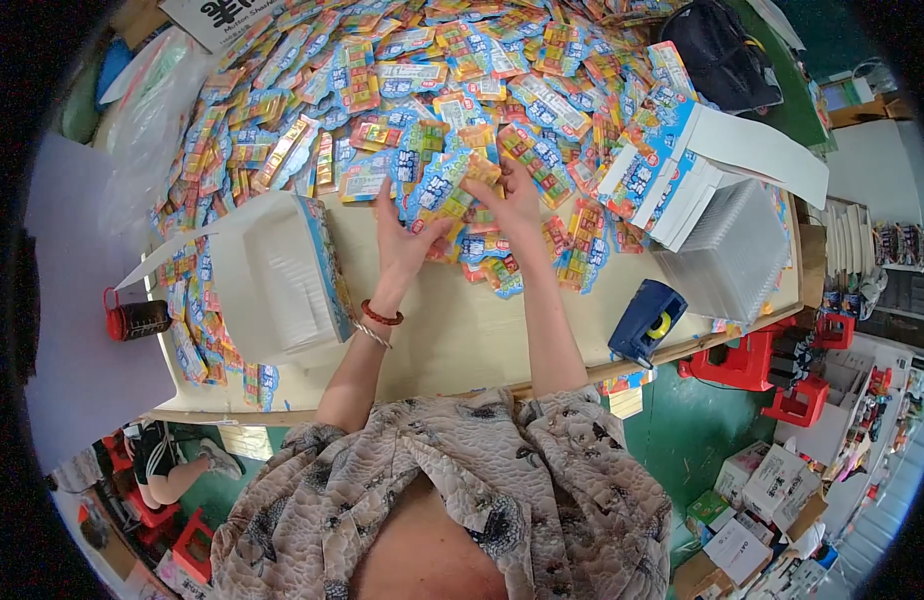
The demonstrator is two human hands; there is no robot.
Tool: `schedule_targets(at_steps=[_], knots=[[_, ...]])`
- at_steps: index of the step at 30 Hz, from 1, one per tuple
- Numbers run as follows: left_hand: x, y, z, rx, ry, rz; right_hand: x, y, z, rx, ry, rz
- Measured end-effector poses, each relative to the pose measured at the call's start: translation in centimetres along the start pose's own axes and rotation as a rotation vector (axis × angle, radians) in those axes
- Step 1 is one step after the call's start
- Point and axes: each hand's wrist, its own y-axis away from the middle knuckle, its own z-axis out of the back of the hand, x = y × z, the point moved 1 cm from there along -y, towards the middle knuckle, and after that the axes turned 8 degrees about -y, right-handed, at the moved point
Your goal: Sorting and packing individual snack packets into cardboard display boxes.
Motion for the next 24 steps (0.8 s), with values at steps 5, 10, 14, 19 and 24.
schedule_targets(at_steps=[5,10,14,19,24], knots=[[0.0,-0.3,1.1,-0.113,0.161,-0.091,0.5,1.2,1.4,-0.091,-0.2,0.03],[0.2,0.8,1.1,-0.197,0.396,-0.002,-0.9,4.2,-1.1,-0.161,-0.257,0.074],[-1.5,2.5,-0.2,-0.154,0.282,-0.004,-2.3,6.3,-3.4,-0.148,-0.549,0.092],[0.6,2.8,1.4,-0.162,0.015,-0.095,-4.6,8.0,-4.1,-0.111,-0.386,0.082],[0.1,4.9,1.6,-0.112,0.115,0.103,-6.7,9.1,-3.1,-0.094,-0.379,0.065]])
